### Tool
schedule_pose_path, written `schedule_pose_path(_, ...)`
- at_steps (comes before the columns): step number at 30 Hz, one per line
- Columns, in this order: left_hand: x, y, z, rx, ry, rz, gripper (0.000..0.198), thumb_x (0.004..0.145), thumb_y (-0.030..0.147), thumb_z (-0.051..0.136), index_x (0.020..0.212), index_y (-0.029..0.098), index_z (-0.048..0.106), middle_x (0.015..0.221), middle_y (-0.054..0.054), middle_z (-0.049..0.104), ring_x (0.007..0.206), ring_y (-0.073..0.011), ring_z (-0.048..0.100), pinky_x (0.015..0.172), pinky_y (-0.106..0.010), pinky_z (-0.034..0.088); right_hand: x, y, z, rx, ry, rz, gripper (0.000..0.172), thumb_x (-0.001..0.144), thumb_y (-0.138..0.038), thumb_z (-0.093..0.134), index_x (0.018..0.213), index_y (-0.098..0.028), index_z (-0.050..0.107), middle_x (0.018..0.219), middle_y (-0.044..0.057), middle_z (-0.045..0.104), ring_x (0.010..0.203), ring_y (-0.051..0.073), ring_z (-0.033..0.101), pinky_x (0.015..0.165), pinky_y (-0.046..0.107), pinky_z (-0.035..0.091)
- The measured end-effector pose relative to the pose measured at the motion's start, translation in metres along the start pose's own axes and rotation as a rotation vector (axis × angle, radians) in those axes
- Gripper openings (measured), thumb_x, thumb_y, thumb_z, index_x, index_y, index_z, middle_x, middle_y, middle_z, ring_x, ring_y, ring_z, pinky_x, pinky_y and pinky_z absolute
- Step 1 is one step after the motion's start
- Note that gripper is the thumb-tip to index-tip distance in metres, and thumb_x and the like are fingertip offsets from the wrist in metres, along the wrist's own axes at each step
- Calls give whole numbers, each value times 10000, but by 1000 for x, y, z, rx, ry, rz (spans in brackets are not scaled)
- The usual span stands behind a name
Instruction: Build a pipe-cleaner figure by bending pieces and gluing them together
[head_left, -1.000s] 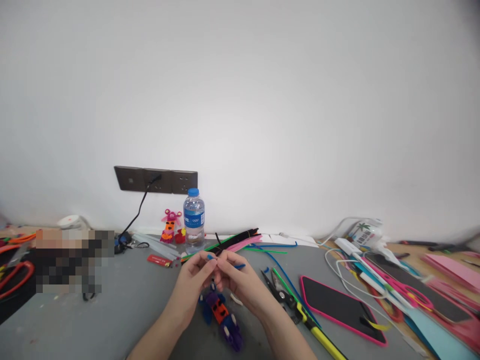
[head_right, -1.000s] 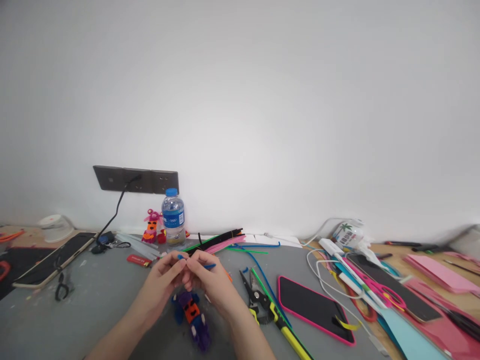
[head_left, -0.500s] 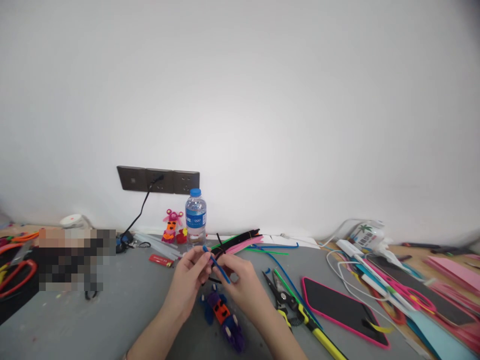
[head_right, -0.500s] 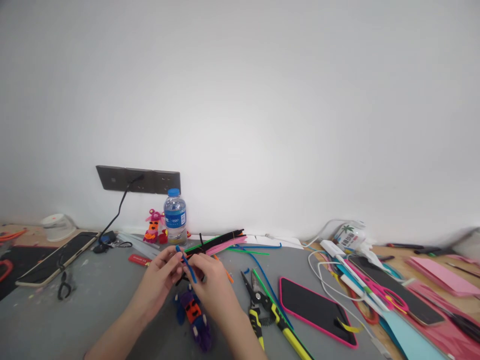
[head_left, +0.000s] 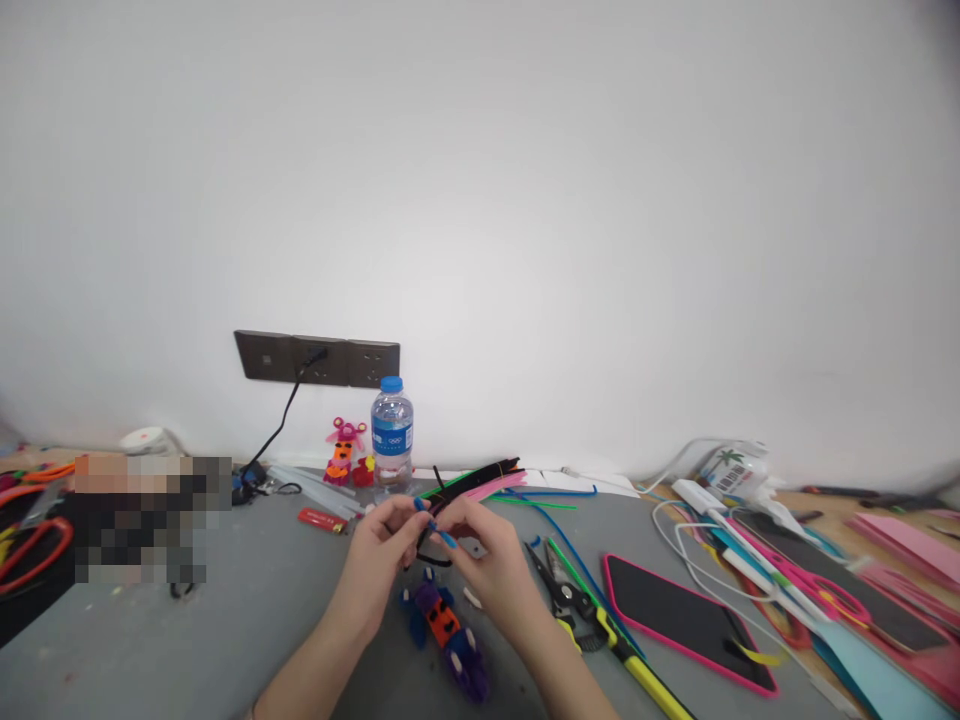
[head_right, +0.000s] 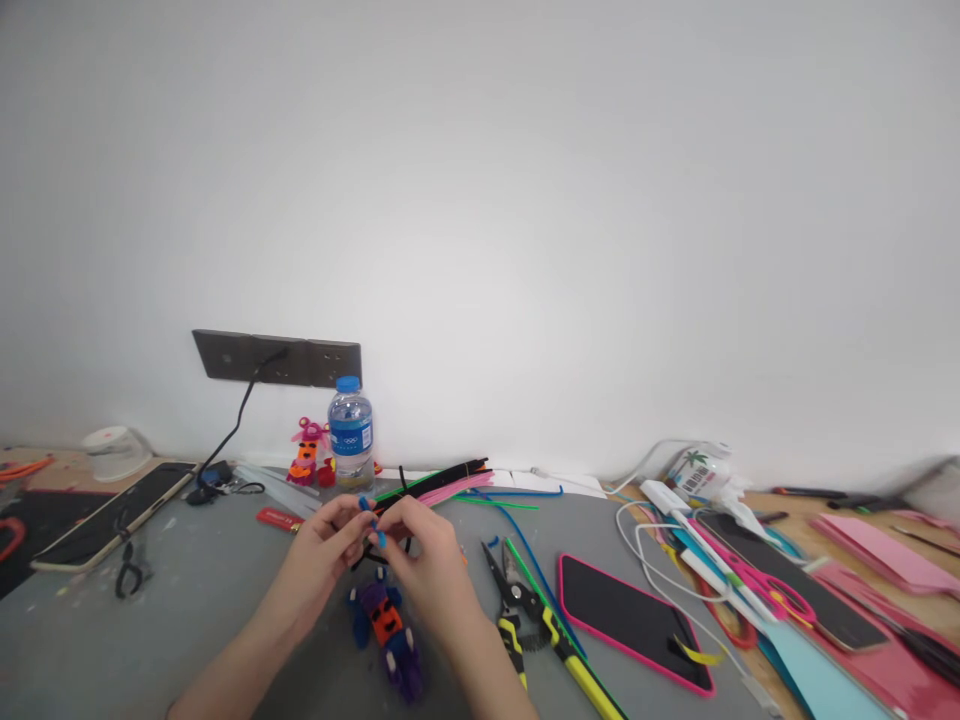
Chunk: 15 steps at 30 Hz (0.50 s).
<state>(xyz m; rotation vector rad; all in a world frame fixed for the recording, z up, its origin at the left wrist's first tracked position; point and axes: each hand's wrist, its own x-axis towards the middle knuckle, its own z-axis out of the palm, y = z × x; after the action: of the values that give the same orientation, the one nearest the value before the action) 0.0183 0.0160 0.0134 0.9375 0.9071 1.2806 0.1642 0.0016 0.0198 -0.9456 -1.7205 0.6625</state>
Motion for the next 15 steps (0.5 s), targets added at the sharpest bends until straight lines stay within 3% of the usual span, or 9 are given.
schedule_pose_path(10,1,-3,-3,27,-60,-44,342,618,423,837,708,167,630,534,82,510,434,-49,358,439,-176,280,2,-5,-15,152,-79,171,36,820,-199,651,787,-205,663,730,24,667,655,182,622,617,280,479)
schedule_pose_path(15,3,-5,-5,36,-64,-54,312,616,376,842,731,159,648,551,67,542,472,-61,419,465,-169,302,3,-6,-17,200,-73,153,45,828,-198,667,785,-208,660,785,21,665,756,182,607,683,272,465)
